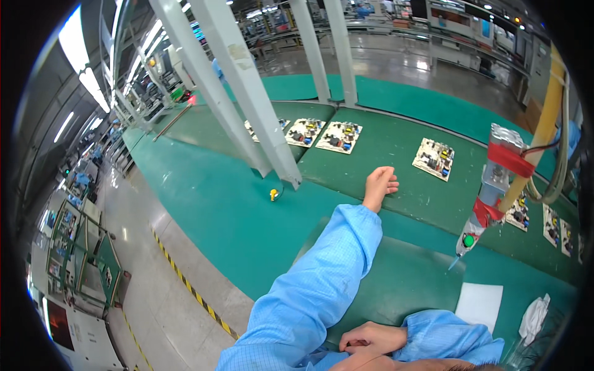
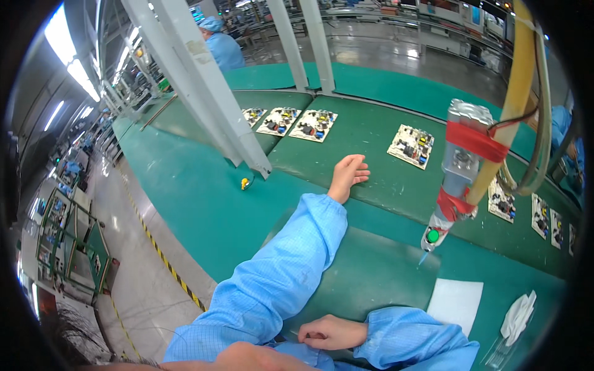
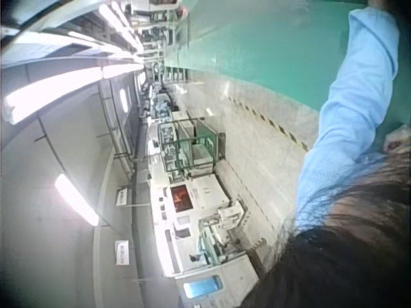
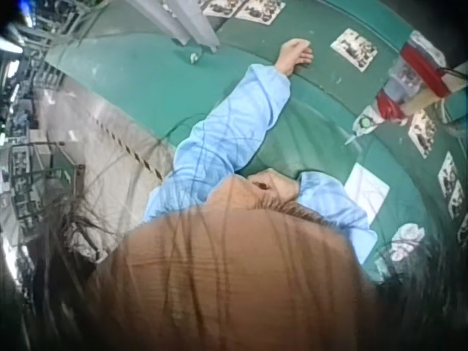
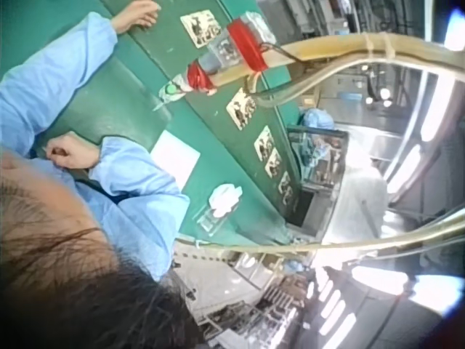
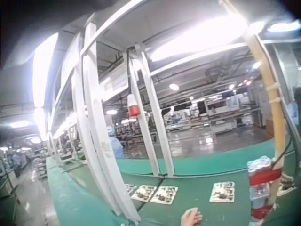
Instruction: Assembling components onto a printed circuit board at a manufacturing workstation using a specialized assembly tool.
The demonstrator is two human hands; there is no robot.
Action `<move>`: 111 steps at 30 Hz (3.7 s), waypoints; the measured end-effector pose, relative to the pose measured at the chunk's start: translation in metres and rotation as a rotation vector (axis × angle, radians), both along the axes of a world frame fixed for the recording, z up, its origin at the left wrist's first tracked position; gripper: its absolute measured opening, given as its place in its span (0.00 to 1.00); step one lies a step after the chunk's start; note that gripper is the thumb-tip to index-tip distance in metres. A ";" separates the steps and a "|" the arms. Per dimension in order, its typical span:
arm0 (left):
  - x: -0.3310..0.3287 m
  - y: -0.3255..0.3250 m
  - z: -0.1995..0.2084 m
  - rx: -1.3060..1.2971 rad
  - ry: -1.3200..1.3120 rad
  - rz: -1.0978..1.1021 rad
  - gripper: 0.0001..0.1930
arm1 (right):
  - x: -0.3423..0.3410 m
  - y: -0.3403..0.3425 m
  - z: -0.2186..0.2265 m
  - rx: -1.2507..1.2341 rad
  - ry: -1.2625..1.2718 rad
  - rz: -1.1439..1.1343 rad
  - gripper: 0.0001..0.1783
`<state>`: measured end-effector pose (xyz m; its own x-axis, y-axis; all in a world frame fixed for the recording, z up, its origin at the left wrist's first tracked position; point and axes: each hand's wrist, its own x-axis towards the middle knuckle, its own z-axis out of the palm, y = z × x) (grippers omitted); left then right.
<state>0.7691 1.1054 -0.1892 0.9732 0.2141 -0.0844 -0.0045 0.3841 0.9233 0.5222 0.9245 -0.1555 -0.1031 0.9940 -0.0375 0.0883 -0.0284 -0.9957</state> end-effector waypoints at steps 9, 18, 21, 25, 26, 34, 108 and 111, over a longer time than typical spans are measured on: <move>-0.004 0.008 -0.006 0.234 -0.029 -0.071 0.14 | -0.004 0.009 -0.011 0.034 0.037 -0.019 0.08; 0.023 0.013 -0.020 0.269 -0.110 0.180 0.10 | 0.002 0.011 -0.015 0.037 0.047 -0.062 0.08; 0.050 0.076 -0.024 1.084 -0.410 0.645 0.13 | -0.001 0.015 -0.016 0.046 0.056 -0.051 0.08; 0.064 0.142 -0.017 1.497 0.005 0.694 0.29 | 0.001 0.024 -0.032 0.072 0.060 -0.009 0.10; 0.065 0.141 -0.018 1.535 0.071 0.655 0.33 | 0.001 0.025 -0.039 0.075 0.046 0.031 0.11; 0.079 0.124 -0.005 1.663 0.130 0.582 0.26 | -0.004 0.034 -0.059 0.148 0.089 -0.041 0.16; -0.315 0.035 0.032 -0.486 0.249 -0.219 0.21 | 0.112 -0.023 0.083 0.229 -0.019 -1.275 0.31; -0.312 0.034 0.039 -0.458 0.332 -0.278 0.21 | 0.106 0.000 0.083 0.305 0.107 -1.227 0.28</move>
